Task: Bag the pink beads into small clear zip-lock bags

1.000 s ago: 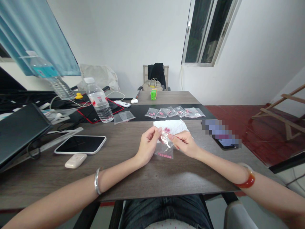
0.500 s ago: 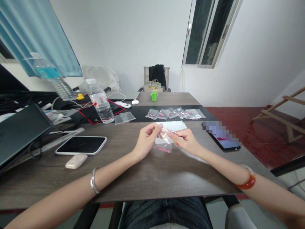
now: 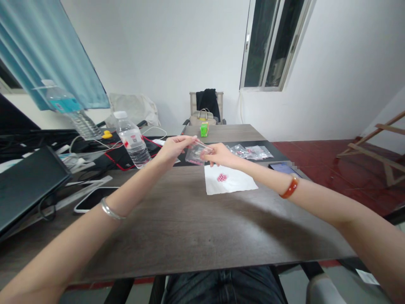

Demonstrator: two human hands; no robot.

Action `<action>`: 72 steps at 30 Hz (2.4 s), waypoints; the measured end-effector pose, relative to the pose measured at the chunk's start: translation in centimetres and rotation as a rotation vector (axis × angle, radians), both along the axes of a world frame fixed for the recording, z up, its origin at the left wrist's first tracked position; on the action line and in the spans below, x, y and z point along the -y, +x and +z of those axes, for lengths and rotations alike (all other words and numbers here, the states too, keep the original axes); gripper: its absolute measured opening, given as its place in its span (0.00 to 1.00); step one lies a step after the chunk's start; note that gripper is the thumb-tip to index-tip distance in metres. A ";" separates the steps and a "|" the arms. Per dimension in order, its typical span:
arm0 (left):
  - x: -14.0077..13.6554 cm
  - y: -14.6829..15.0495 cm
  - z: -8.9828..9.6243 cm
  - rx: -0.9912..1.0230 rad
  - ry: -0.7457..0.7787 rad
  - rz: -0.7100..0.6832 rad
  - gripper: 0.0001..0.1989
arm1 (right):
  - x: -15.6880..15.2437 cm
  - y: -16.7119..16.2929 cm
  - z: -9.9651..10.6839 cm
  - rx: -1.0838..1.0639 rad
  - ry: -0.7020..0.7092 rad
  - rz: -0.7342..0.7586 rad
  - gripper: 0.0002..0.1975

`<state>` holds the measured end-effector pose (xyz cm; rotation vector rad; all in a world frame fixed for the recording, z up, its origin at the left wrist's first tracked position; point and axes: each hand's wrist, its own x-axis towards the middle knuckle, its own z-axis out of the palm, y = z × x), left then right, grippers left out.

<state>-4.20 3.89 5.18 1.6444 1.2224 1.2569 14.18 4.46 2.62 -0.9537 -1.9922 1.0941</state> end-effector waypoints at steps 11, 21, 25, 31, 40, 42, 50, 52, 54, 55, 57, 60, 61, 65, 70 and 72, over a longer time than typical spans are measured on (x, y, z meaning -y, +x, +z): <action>-5.9 -3.6 2.0 -0.607 0.114 0.004 0.19 | -9.8 -3.4 0.6 0.233 0.103 0.130 0.09; -10.4 -4.2 1.6 -0.869 0.244 0.290 0.13 | -15.4 -6.2 -2.0 0.327 0.249 -0.155 0.14; -9.6 -3.9 -0.6 -1.082 0.300 0.319 0.14 | -15.8 -6.6 -2.4 0.418 0.301 -0.136 0.14; -7.2 -3.9 -5.2 -1.375 0.220 0.106 0.17 | -14.4 -5.5 -4.0 0.589 0.332 0.006 0.18; -4.5 -3.4 -8.2 -1.492 0.240 -0.041 0.20 | -12.5 -4.8 -4.5 0.725 0.393 -0.023 0.20; -4.1 -3.3 -8.3 -1.476 0.228 -0.037 0.20 | -12.2 -4.8 -4.6 0.740 0.411 -0.040 0.20; -4.0 -4.3 -7.9 -1.219 0.159 -0.086 0.22 | -11.5 -4.3 -3.5 0.780 0.439 -0.085 0.23; -3.9 -4.3 -8.1 -1.154 0.169 -0.092 0.22 | -10.9 -4.1 -2.9 0.778 0.441 -0.170 0.23; -3.8 -4.0 -8.4 -1.111 0.184 -0.097 0.22 | -10.1 -3.9 -2.5 0.792 0.426 -0.248 0.20; -3.7 -3.8 -8.4 -1.095 0.188 -0.099 0.22 | -9.7 -3.7 -2.4 0.808 0.410 -0.271 0.19; -3.6 -3.3 -8.5 -1.070 0.193 -0.107 0.22 | -9.0 -3.5 -2.4 0.843 0.362 -0.291 0.16; -3.5 -2.6 -8.4 -1.043 0.196 -0.130 0.23 | -8.6 -3.1 -2.8 0.873 0.289 -0.260 0.15; -3.5 -2.4 -8.4 -1.035 0.193 -0.137 0.23 | -8.6 -2.9 -2.9 0.871 0.273 -0.238 0.14; -3.4 -1.8 -8.2 -1.001 0.184 -0.161 0.22 | -9.0 -2.3 -3.4 0.835 0.244 -0.148 0.13; -3.0 -1.0 -8.0 -0.975 0.195 -0.193 0.21 | -9.0 -1.7 -3.6 0.782 0.247 -0.099 0.14; -2.9 -1.0 -7.8 -0.975 0.197 -0.181 0.21 | -8.9 -1.5 -3.5 0.764 0.258 -0.100 0.12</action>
